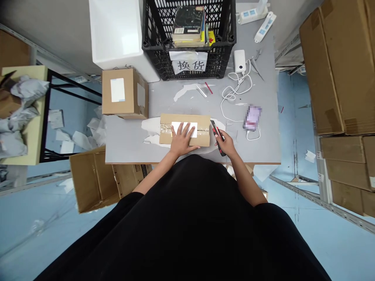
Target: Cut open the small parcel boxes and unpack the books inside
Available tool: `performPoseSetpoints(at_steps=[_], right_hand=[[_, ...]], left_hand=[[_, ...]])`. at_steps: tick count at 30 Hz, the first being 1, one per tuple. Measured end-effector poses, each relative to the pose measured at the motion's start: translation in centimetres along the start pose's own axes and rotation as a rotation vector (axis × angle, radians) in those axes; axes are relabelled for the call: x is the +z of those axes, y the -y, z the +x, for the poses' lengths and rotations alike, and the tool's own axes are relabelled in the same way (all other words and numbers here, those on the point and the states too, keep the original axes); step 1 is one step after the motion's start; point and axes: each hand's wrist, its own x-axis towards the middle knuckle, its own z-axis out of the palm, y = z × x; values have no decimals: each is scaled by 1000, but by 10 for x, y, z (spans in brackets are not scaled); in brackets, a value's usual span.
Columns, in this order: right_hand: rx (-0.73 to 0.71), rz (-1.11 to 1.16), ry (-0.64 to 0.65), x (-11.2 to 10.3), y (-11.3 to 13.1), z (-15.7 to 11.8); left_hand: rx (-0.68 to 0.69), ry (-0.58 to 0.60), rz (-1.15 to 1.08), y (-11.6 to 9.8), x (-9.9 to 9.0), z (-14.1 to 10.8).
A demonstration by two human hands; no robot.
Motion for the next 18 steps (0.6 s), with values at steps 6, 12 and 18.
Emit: performPoseSetpoints(at_steps=[6,12,18], right_hand=[[-125,-118,20,-4,11,-6],[-120,-145,-19,-9,10,-4],[-110,-150,26,-17,10,-3]], left_hand=[[-2,8,8,0,0,0],[-24,23,20,-3,2,3],[-58,17,21,-5,4,5]])
